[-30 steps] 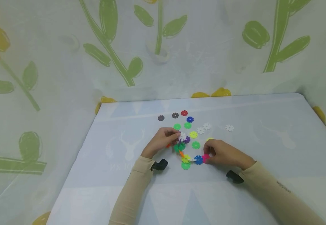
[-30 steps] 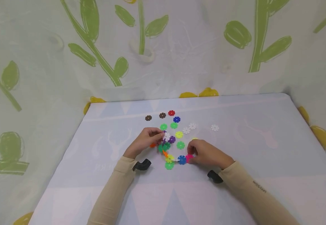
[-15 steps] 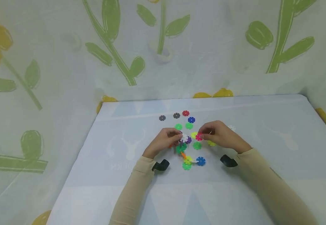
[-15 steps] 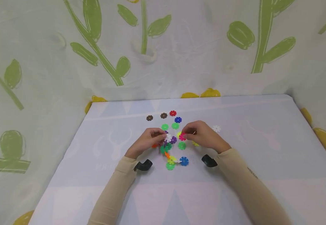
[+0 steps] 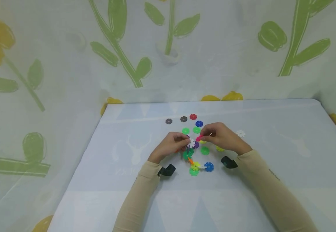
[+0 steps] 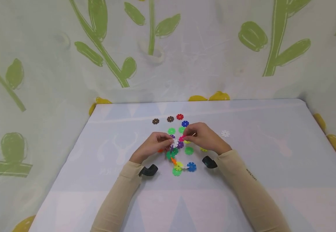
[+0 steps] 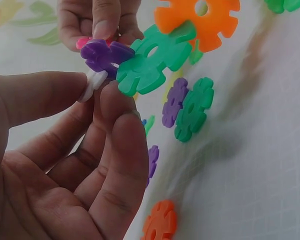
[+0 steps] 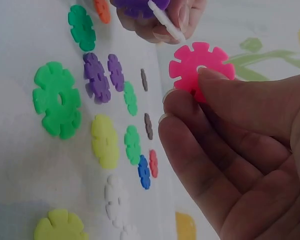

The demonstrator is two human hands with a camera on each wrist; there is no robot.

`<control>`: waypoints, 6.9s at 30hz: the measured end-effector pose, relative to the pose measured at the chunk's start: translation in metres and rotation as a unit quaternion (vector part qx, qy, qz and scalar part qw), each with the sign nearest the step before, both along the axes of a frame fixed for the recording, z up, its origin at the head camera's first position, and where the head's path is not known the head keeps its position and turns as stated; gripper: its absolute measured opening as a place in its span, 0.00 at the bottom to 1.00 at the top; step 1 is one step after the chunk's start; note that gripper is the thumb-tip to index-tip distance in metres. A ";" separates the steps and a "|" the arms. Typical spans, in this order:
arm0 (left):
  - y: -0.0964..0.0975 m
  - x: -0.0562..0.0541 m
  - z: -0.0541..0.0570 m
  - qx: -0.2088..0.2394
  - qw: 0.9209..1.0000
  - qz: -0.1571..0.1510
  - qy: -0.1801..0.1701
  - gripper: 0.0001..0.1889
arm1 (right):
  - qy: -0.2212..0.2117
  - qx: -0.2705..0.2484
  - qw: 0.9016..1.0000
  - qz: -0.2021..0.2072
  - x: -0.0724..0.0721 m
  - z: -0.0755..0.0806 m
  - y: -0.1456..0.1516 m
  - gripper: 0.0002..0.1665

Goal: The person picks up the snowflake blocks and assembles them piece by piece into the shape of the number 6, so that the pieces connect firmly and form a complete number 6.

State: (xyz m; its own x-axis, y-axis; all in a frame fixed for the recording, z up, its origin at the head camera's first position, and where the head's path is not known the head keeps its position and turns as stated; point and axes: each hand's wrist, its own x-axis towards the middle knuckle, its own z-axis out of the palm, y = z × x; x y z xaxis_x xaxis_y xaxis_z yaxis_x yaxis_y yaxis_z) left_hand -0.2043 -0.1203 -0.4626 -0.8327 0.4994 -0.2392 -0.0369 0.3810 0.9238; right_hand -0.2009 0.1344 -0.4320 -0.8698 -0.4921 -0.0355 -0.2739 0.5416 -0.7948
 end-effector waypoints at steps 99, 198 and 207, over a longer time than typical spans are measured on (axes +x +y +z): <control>-0.007 0.000 0.002 -0.027 0.995 -0.089 -0.023 0.18 | 0.008 0.206 0.976 -0.065 -0.112 -0.019 -0.080 0.21; 0.000 0.005 0.000 -0.002 0.995 -0.096 0.023 0.13 | -0.019 -0.021 0.999 -0.036 0.012 -0.014 -0.025 0.09; -0.001 0.007 0.007 -0.041 0.996 -0.075 0.012 0.13 | -0.035 -0.034 0.998 -0.044 0.007 -0.018 -0.023 0.11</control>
State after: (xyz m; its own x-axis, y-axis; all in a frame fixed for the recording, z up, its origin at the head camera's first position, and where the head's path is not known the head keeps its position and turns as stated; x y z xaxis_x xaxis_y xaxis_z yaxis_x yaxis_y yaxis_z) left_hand -0.1976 -0.1209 -0.4557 -0.7564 0.5974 -0.2664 0.0468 0.4557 0.8889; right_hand -0.1943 0.1109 -0.4497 -0.9060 -0.4180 -0.0672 -0.1700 0.5045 -0.8465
